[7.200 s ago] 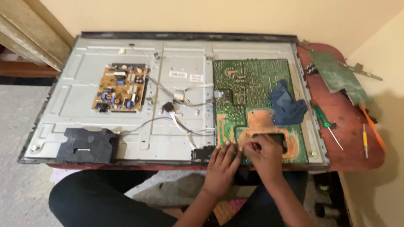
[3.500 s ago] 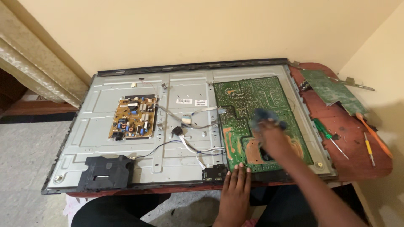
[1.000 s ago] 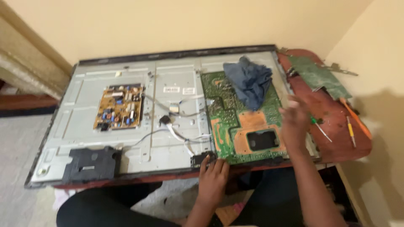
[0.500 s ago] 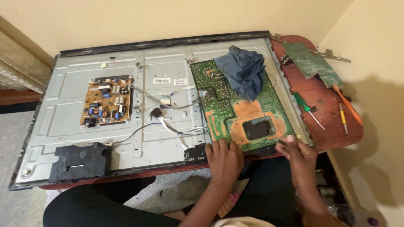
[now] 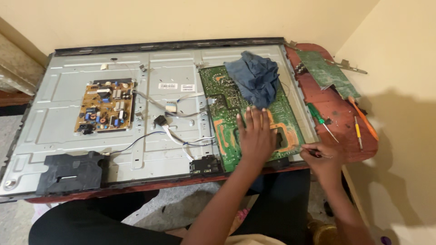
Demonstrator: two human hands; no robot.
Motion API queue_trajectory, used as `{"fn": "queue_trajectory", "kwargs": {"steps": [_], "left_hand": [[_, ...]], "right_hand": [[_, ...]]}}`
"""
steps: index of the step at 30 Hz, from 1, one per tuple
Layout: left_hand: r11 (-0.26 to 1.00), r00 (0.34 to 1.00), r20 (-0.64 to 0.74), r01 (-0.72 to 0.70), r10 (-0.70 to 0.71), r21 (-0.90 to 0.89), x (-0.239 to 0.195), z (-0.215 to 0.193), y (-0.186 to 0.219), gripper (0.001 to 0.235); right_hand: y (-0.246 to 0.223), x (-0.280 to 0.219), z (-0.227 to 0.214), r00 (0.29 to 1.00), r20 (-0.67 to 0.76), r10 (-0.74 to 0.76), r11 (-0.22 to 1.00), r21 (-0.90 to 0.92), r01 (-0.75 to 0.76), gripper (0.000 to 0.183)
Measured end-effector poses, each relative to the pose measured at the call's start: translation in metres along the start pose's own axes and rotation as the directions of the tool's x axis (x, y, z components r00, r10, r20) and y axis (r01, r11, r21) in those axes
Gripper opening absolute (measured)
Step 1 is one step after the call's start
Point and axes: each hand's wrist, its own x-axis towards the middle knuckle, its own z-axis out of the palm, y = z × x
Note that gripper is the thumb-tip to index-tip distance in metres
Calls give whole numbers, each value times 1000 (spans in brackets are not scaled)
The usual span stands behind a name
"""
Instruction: The person cleans a green circuit board inside a disassembled television chassis using a cloth and a small tool. They wipe the board surface and scrape residue from specific areas while seated on the floor.
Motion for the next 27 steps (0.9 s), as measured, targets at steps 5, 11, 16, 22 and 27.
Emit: {"fn": "queue_trajectory", "kwargs": {"steps": [5, 11, 16, 22, 27], "left_hand": [[996, 996, 70, -43, 49, -82, -2, 28, -17, 73], [997, 986, 157, -58, 65, -47, -4, 38, -23, 70], [993, 989, 119, -78, 89, -93, -3, 29, -26, 70], [991, 985, 144, -73, 90, -116, -9, 25, -25, 71], [989, 982, 169, -68, 90, -131, -2, 20, -25, 68]], "right_hand": [[6, 1, 4, 999, -51, 8, 999, 43, -6, 18], [-4, 17, 11, 998, -32, -50, 999, 14, 50, 18], [-24, -9, 6, 992, -77, -103, 993, -66, 98, 16], [-16, -1, 11, 998, -12, 58, 997, 56, -57, 13], [-7, 28, 0, 983, 132, 127, 967, 202, -152, 19]]}}
